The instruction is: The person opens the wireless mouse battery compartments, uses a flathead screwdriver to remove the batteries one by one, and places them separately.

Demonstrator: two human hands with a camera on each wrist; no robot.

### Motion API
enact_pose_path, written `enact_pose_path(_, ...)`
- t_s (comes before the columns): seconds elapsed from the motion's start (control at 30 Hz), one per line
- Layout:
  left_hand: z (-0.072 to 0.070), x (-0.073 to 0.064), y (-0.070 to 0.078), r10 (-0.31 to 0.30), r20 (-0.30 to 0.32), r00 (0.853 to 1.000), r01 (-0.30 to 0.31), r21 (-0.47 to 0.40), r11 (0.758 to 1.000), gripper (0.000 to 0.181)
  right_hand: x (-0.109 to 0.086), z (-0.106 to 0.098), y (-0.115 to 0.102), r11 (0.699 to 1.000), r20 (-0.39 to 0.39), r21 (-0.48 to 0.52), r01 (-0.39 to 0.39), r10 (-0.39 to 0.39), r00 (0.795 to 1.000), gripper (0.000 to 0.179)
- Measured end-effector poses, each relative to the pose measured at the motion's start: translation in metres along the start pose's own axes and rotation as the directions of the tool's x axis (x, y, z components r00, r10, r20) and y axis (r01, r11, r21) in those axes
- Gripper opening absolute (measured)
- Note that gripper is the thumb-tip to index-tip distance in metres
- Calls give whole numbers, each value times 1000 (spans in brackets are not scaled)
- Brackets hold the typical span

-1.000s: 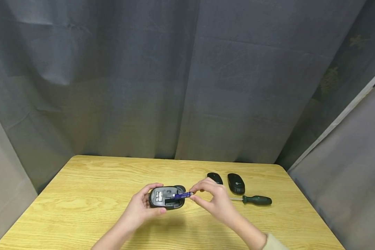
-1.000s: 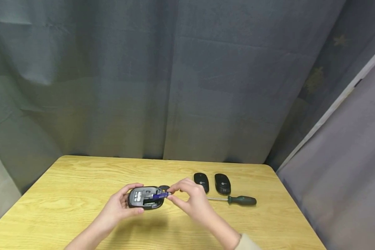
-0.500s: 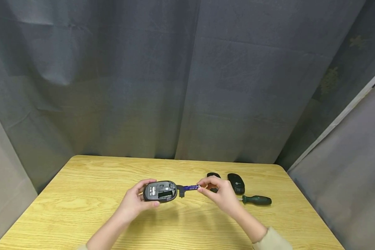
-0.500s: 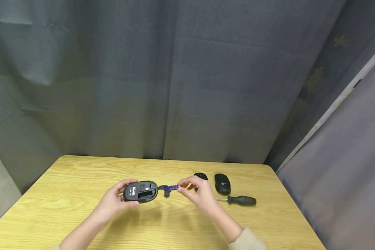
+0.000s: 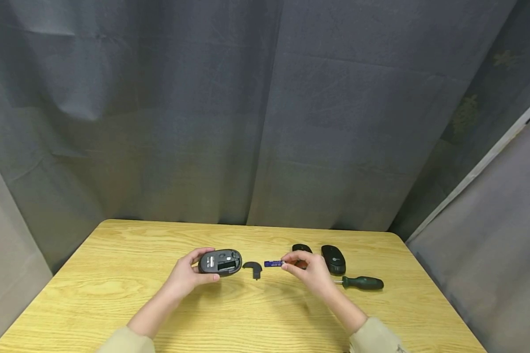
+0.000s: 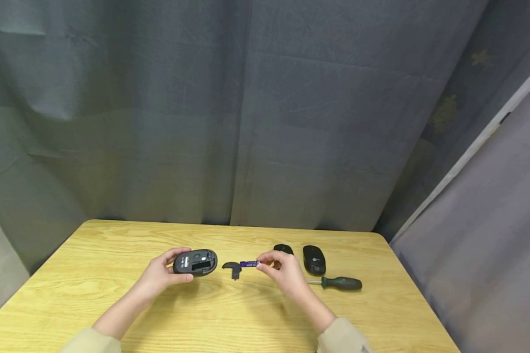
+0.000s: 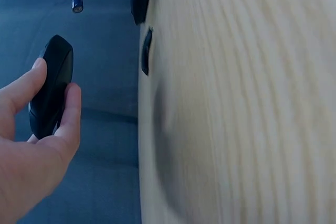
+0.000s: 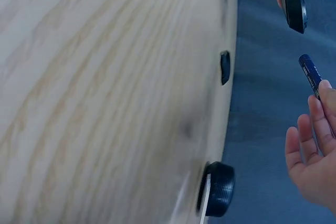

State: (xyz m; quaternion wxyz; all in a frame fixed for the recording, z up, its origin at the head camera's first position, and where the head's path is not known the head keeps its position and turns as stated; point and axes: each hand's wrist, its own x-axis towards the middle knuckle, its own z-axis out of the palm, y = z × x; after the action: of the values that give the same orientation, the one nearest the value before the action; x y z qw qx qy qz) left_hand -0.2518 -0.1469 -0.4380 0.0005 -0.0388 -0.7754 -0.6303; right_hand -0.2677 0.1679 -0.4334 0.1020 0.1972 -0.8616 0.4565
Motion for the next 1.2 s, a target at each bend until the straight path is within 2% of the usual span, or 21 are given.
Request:
enact_pose_path(0.23,0,14,-6,-24,20,1000,23,21,1000,69,7,10,19,996,-6,-55,-69,68,998,8)
enact_pose_path(0.47,-3,26,-15,-35,21,999,33,106,994,71,14,15,32,990,5,-132,-40,41,999,9)
enact_pose_path(0.67,-4,35,-22,-51,26,998,46,177,983,69,16,19,39,982,16,-180,-63,67,998,7)
enact_pose_path(0.97,-4,45,-33,-91,65,994,76,200,977,70,18,23,43,967,15,-249,-57,63,998,6)
enact_pose_path(1.2,-2,48,-37,-102,77,992,82,222,972,68,20,23,45,935,54,-354,-20,42,998,6)
